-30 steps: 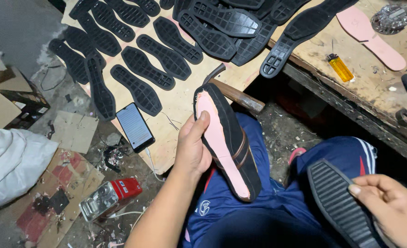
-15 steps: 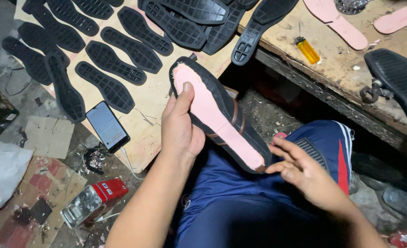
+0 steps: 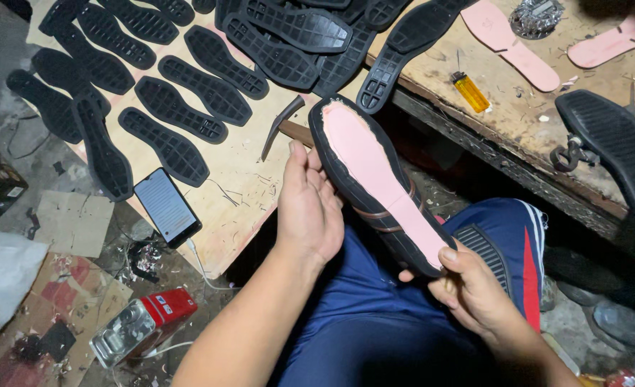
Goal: The person sits on the floor of a shoe workshop and trims the edge of a rubber sandal sole, using a small stick-like tool to shave excess material along the sole edge. They rotate the sandal repeatedly to reach different sections and place the finished sandal on the workbench.
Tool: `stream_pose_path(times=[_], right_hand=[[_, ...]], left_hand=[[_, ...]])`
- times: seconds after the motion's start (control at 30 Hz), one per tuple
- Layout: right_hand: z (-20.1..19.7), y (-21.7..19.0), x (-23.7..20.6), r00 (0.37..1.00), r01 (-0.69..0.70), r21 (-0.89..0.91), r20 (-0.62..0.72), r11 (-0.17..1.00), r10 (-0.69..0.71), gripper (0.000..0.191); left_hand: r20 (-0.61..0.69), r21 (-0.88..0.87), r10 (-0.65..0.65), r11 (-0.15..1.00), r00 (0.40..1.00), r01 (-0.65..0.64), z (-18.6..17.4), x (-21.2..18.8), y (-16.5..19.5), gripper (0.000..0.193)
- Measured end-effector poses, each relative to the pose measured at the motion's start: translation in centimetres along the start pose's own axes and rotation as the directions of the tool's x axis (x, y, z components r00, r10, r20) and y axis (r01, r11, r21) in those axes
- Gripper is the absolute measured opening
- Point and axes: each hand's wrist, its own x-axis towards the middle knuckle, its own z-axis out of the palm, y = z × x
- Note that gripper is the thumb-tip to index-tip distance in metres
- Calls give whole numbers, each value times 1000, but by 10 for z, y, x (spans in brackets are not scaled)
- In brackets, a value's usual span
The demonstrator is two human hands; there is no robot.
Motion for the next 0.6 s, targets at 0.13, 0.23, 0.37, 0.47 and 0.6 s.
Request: stream_pose_path(times=[0.13,0.23,0.37,0.47,0.6], right_hand=[[-11,-3,-3,998,27,-118,-44,993,-33,61],[-16,-9,-8,995,96,-125,22,988,-94,63],[-10,-22,-18,981,166,-38,109,985,-161,77],[5,-28,-24,981,183,-75,81,980,-176,83],[13,-30,-31,973,200,-10,115,980,-198,79]], left_hand=[[37,110,85,990,996,-88,-9,-7,-5,42],[-12,162,81,984,997,-78,-17,-8,-7,33],[-115,31,-13,999,993,16,-30,-11,-3,32],[-99,-23,-27,999,995,25,-34,-18,2,33],[-45,-22,-11,1000,999,10,-33,-28,7,34]])
